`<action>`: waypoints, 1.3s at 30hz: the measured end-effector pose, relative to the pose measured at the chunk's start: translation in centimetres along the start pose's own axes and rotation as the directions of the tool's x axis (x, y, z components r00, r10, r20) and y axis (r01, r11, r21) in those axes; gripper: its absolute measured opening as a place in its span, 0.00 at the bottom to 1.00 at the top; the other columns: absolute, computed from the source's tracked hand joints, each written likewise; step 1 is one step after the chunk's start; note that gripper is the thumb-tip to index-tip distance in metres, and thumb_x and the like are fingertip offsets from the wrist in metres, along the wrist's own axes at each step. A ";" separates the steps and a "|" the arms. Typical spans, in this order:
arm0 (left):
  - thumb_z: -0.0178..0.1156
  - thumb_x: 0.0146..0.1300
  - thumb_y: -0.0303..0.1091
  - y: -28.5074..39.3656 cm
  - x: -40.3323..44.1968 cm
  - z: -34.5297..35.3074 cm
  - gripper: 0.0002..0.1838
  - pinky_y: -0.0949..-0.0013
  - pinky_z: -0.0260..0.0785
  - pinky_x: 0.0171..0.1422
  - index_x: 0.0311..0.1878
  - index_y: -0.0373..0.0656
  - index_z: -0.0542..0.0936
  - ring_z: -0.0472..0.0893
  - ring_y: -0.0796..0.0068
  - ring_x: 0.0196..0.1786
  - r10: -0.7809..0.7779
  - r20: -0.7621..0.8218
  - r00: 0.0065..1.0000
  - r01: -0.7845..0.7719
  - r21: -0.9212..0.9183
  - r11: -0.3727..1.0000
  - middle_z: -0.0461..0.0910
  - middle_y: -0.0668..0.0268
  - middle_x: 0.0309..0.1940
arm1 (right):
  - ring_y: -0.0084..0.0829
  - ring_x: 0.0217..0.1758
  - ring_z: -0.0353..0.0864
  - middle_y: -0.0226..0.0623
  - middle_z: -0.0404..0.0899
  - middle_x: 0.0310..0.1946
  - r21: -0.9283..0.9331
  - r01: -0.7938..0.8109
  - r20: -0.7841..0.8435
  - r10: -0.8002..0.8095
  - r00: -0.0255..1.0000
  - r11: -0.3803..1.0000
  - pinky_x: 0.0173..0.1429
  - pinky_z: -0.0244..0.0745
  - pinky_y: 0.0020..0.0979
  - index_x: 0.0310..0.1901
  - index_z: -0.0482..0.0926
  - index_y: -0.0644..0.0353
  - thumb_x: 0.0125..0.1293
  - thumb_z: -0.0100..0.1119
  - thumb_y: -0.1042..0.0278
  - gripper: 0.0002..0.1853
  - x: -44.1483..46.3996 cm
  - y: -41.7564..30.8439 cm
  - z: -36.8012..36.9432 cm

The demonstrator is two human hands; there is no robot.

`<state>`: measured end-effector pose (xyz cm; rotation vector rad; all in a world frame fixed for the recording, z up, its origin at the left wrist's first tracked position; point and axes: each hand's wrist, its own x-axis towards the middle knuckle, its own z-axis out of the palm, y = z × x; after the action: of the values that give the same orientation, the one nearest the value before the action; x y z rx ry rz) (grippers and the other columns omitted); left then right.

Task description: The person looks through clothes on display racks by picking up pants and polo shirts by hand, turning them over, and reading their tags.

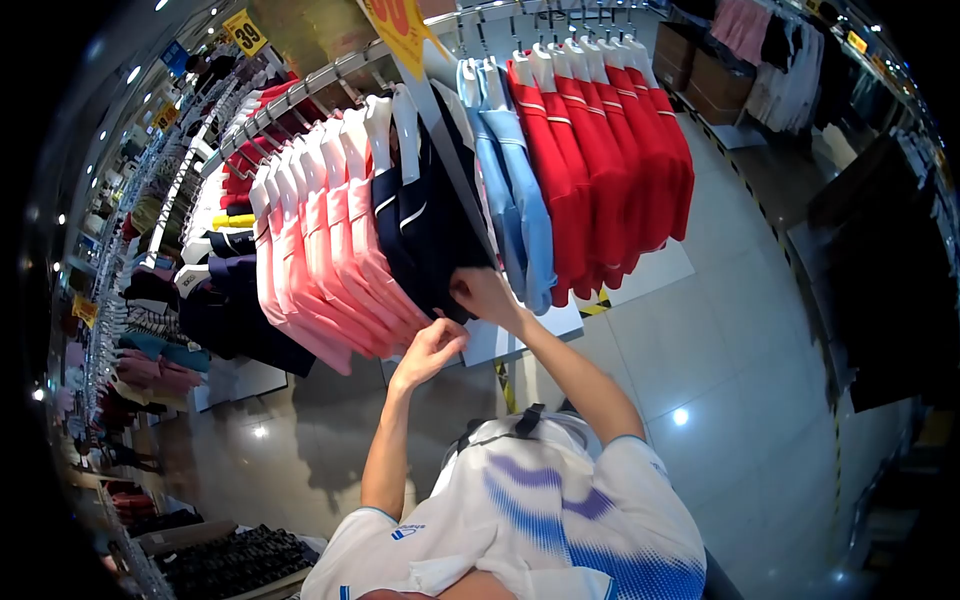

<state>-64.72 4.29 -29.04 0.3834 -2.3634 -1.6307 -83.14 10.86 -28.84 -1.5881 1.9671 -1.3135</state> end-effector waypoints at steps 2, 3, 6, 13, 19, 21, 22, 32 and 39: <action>0.56 0.65 0.29 -0.2 -0.1 0.8 0.08 0.69 0.73 0.45 0.41 0.33 0.73 0.80 0.71 0.38 -0.029 0.054 0.998 0.027 0.040 0.999 0.80 0.60 0.36 | 0.45 0.33 0.82 0.43 0.81 0.30 0.025 -0.019 0.051 0.018 0.999 0.999 0.37 0.76 0.37 0.37 0.80 0.59 0.57 0.59 0.67 0.08 -3.4 2.4 0.9; 0.58 0.63 0.30 -0.7 -0.2 1.5 0.09 0.68 0.73 0.44 0.41 0.33 0.74 0.80 0.70 0.37 -0.032 0.036 0.999 0.032 0.014 0.999 0.80 0.60 0.35 | 0.44 0.32 0.83 0.43 0.82 0.30 0.047 -0.086 0.124 0.080 0.989 0.995 0.36 0.76 0.36 0.38 0.80 0.59 0.56 0.60 0.67 0.09 -5.3 3.7 1.2; 0.58 0.63 0.30 -0.6 0.3 3.1 0.09 0.68 0.73 0.45 0.40 0.33 0.74 0.81 0.70 0.38 -0.058 0.077 0.995 0.059 -0.004 0.998 0.81 0.60 0.36 | 0.41 0.32 0.83 0.43 0.82 0.28 0.007 -0.137 0.325 0.127 0.937 0.991 0.37 0.77 0.35 0.37 0.80 0.61 0.54 0.64 0.64 0.12 -12.0 9.8 1.2; 0.59 0.65 0.30 -0.9 4.2 8.6 0.08 0.70 0.73 0.44 0.40 0.34 0.74 0.81 0.73 0.37 0.022 0.119 0.993 -0.017 -0.043 0.999 0.80 0.62 0.34 | 0.25 0.31 0.80 0.35 0.80 0.29 0.289 -0.547 0.139 0.531 0.836 0.785 0.35 0.77 0.29 0.47 0.77 0.64 0.58 0.64 0.65 0.17 -23.6 17.4 -7.2; 0.58 0.67 0.33 2.1 8.0 13.3 0.10 0.71 0.74 0.47 0.42 0.34 0.75 0.81 0.76 0.40 -0.037 0.279 0.960 0.024 0.050 0.998 0.79 0.63 0.36 | 0.35 0.55 0.74 0.45 0.71 0.53 0.285 -0.344 -0.600 0.447 0.663 0.894 0.51 0.73 0.33 0.63 0.62 0.63 0.55 0.68 0.69 0.35 -19.0 17.5 -21.4; 0.58 0.67 0.35 2.8 8.7 14.9 0.11 0.70 0.73 0.48 0.43 0.34 0.75 0.80 0.75 0.40 -0.001 0.261 0.965 -0.016 0.062 0.998 0.79 0.63 0.36 | 0.37 0.57 0.72 0.46 0.70 0.55 0.176 -0.326 -0.638 0.360 0.681 0.929 0.53 0.73 0.34 0.64 0.61 0.64 0.54 0.68 0.71 0.37 -16.2 15.8 -24.9; 0.58 0.67 0.36 3.1 8.8 15.6 0.12 0.70 0.73 0.45 0.42 0.35 0.75 0.80 0.74 0.39 -0.011 0.253 0.967 0.005 0.023 1.000 0.80 0.62 0.34 | 0.38 0.59 0.71 0.47 0.69 0.56 0.073 -0.312 -0.666 0.279 0.691 0.947 0.55 0.73 0.36 0.66 0.59 0.64 0.53 0.68 0.72 0.39 -15.0 15.8 -26.0; 0.58 0.67 0.39 4.7 11.3 20.8 0.13 0.70 0.72 0.41 0.42 0.37 0.75 0.80 0.73 0.37 -0.047 0.307 0.950 0.031 0.058 0.998 0.81 0.61 0.34 | 0.39 0.29 0.84 0.46 0.82 0.25 -0.004 -0.250 -0.467 0.219 0.857 0.968 0.37 0.76 0.34 0.40 0.81 0.67 0.56 0.60 0.79 0.09 -10.9 20.2 -27.3; 0.59 0.65 0.40 3.3 18.1 28.5 0.13 0.68 0.72 0.40 0.42 0.38 0.75 0.80 0.71 0.37 -0.034 0.273 0.961 0.028 0.026 0.999 0.79 0.61 0.33 | 0.39 0.26 0.82 0.45 0.81 0.25 -0.204 -0.207 -0.257 0.152 0.954 0.957 0.33 0.73 0.36 0.35 0.82 0.63 0.57 0.62 0.74 0.05 -11.9 21.2 -29.2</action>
<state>-91.72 23.96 -34.85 0.2100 -2.5864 -1.7743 -112.67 34.44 -33.30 -1.3518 2.4253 -1.2935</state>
